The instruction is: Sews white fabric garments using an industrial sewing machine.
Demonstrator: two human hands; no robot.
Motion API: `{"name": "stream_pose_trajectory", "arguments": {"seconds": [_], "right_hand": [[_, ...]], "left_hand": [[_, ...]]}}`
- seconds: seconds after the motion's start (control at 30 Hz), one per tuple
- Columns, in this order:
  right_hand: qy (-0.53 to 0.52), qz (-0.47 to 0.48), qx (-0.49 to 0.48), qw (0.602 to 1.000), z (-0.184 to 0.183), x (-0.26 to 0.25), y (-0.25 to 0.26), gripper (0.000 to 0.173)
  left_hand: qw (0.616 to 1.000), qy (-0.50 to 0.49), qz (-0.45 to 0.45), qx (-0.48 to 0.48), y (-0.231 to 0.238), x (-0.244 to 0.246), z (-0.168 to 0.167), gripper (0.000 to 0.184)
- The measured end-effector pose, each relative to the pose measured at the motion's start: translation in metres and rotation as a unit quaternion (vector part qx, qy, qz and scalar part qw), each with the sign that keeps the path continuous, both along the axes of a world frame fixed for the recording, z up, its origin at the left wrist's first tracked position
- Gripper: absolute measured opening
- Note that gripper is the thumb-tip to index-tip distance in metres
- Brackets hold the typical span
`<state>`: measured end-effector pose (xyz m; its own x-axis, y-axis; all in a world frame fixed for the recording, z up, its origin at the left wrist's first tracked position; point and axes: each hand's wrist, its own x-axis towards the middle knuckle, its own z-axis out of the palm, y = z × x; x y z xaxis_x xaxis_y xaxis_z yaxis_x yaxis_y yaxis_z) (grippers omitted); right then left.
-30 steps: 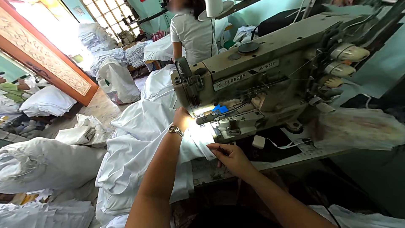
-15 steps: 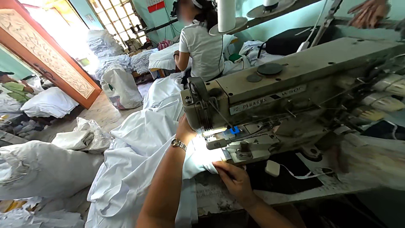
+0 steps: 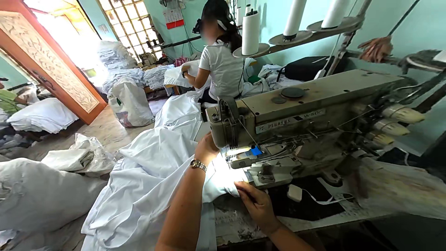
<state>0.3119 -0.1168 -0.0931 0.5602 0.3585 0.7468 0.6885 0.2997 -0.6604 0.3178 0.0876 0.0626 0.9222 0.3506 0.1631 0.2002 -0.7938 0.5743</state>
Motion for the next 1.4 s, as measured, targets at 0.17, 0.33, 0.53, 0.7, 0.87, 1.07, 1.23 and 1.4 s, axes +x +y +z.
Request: {"name": "stream_pose_trajectory", "arguments": {"seconds": [0.17,0.33,0.53,0.7,0.87,1.07,1.23,1.4], "right_hand": [[-0.009,-0.010,-0.003,1.000,0.000,-0.001,0.001,0.024],[-0.020,-0.015,-0.009,1.000,0.000,0.000,0.001,0.025],[-0.024,-0.015,-0.011,1.000,0.000,0.000,0.001,0.024],[-0.025,-0.020,-0.013,0.999,-0.001,0.000,0.002,0.024],[-0.030,-0.025,-0.008,0.999,0.000,-0.001,0.002,0.024],[-0.029,-0.028,-0.003,0.999,0.000,-0.001,0.003,0.025],[-0.028,-0.024,-0.006,0.999,0.000,-0.001,0.003,0.025],[-0.028,-0.026,-0.008,0.999,0.000,-0.001,0.002,0.025]], "left_hand": [[1.000,0.003,-0.001,0.006,0.006,0.004,-0.008,0.032],[1.000,0.004,-0.003,0.008,0.012,0.008,-0.013,0.037],[1.000,-0.001,-0.004,-0.003,0.013,0.009,-0.015,0.039],[1.000,-0.006,-0.007,-0.002,0.014,0.008,-0.015,0.038],[1.000,-0.004,-0.006,-0.009,0.013,0.006,-0.012,0.038],[1.000,0.002,-0.009,-0.002,0.012,0.006,-0.010,0.039],[1.000,-0.008,-0.007,-0.001,0.012,0.006,-0.012,0.036],[1.000,0.002,-0.006,-0.008,0.012,0.006,-0.010,0.038]]}}
